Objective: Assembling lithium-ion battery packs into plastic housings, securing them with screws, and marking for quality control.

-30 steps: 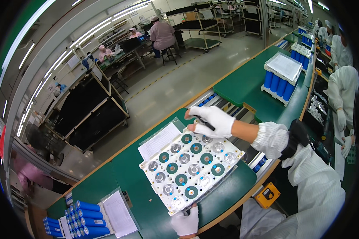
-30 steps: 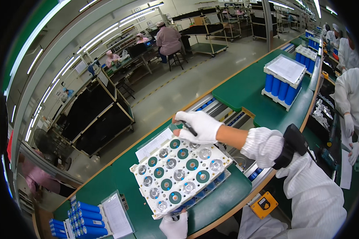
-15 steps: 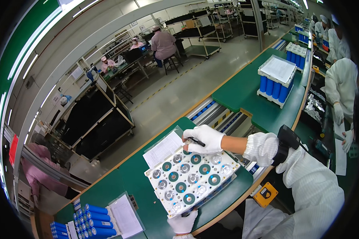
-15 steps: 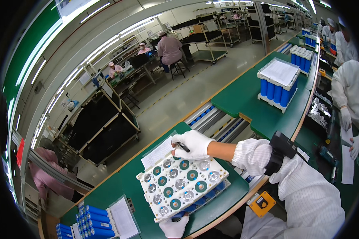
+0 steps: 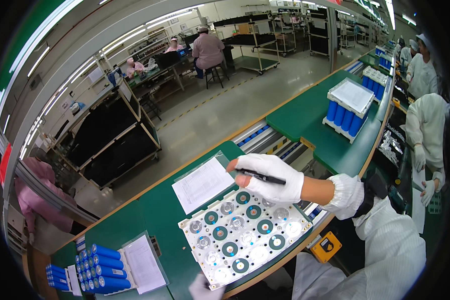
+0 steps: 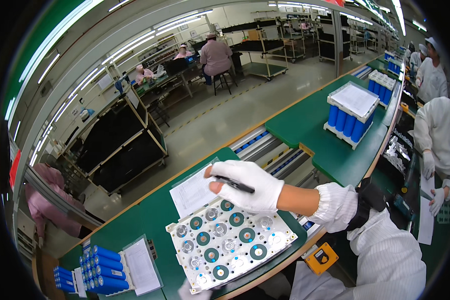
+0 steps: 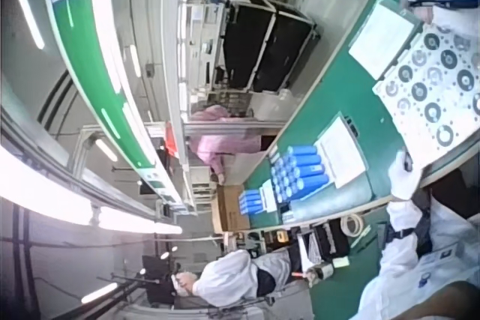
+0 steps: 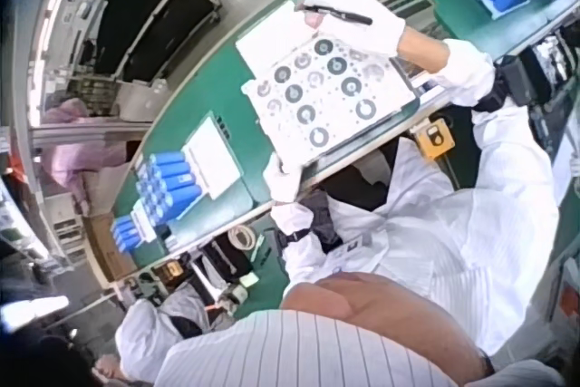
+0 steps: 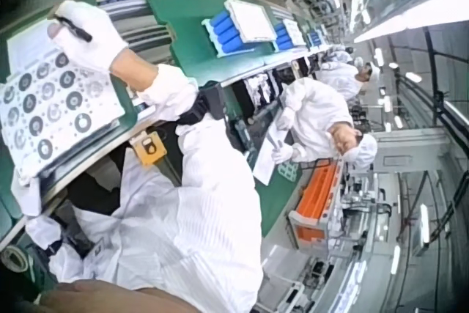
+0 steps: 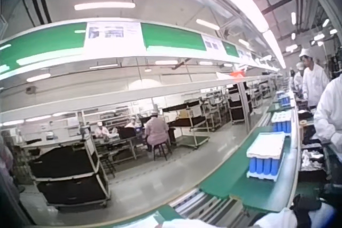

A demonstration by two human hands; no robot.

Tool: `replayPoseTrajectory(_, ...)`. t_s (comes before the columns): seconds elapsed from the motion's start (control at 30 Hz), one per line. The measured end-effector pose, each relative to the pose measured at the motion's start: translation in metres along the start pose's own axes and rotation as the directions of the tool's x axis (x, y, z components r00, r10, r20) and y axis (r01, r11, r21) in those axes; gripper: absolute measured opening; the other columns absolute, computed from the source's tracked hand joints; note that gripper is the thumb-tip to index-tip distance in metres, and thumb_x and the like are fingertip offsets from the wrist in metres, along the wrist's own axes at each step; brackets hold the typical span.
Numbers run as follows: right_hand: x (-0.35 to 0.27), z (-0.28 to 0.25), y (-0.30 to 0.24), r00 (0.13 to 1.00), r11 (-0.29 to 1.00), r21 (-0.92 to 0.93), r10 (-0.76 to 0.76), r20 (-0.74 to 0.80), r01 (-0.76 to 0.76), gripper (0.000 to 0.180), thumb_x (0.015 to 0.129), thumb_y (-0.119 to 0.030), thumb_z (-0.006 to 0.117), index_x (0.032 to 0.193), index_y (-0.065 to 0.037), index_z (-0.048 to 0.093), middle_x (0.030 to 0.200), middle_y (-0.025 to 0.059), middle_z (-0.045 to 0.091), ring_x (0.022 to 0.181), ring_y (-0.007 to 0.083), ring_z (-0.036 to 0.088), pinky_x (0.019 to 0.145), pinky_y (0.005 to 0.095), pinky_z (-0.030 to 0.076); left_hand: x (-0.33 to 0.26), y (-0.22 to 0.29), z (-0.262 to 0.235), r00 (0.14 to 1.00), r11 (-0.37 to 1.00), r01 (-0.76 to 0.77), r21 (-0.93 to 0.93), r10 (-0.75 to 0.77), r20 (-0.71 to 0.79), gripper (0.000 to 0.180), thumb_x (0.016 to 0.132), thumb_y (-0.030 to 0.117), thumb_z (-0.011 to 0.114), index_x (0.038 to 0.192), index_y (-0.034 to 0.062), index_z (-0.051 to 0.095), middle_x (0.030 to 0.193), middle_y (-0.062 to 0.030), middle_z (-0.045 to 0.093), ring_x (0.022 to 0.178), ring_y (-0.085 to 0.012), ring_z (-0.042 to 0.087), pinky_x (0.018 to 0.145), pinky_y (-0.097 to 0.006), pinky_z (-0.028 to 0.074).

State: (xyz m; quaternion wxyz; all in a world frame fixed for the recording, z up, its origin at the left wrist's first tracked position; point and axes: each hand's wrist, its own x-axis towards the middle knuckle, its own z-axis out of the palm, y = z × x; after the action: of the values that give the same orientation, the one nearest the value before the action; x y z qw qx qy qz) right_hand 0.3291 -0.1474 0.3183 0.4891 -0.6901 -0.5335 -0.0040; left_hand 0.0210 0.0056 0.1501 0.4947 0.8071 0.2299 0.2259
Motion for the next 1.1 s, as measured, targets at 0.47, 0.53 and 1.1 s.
replayPoseTrajectory(0.47, 0.034, 0.091, -0.019, 0.917, 0.989, -0.029, 0.148, 0.372, -0.148, 0.021, 0.077, -0.024, 0.063, 0.084, -0.004, 0.066, 0.076, 0.0138, 0.066, 0.073, 0.0284, 0.065, 0.069, 0.0360, 0.051, 0.146, -0.043, 0.001, 0.955, 0.617, 0.186, 0.764, 0.070, -0.289, 0.021, 0.083, 0.027, 0.060, 0.075, 0.0078, 0.064, 0.068, -0.0170, 0.067, 0.064, -0.0364, 0.067, 0.059, -0.047, 0.053)
replayPoseTrajectory(0.53, 0.030, 0.096, -0.012, 0.910, 0.985, -0.077, 0.175, 0.376, -0.158, 0.022, 0.077, -0.024, 0.064, 0.084, -0.003, 0.066, 0.074, 0.0140, 0.066, 0.072, 0.0289, 0.065, 0.068, 0.0359, 0.051, 0.148, -0.039, 0.002, 0.954, 0.626, 0.186, 0.758, 0.069, -0.291, 0.021, 0.083, 0.027, 0.060, 0.075, 0.0078, 0.064, 0.068, -0.0169, 0.067, 0.064, -0.0362, 0.067, 0.059, -0.047, 0.053)
replayPoseTrajectory(1.1, 0.022, 0.106, -0.006, 0.935, 0.988, -0.154, 0.065, 0.349, -0.011, 0.020, 0.078, -0.019, 0.063, 0.082, 0.000, 0.064, 0.073, 0.0191, 0.065, 0.068, 0.0358, 0.066, 0.066, 0.0385, 0.053, 0.148, -0.044, 0.003, 0.947, 0.636, 0.189, 0.749, 0.084, -0.311, 0.019, 0.083, 0.025, 0.060, 0.075, 0.0078, 0.063, 0.069, -0.0162, 0.066, 0.064, -0.0355, 0.066, 0.060, -0.047, 0.053)
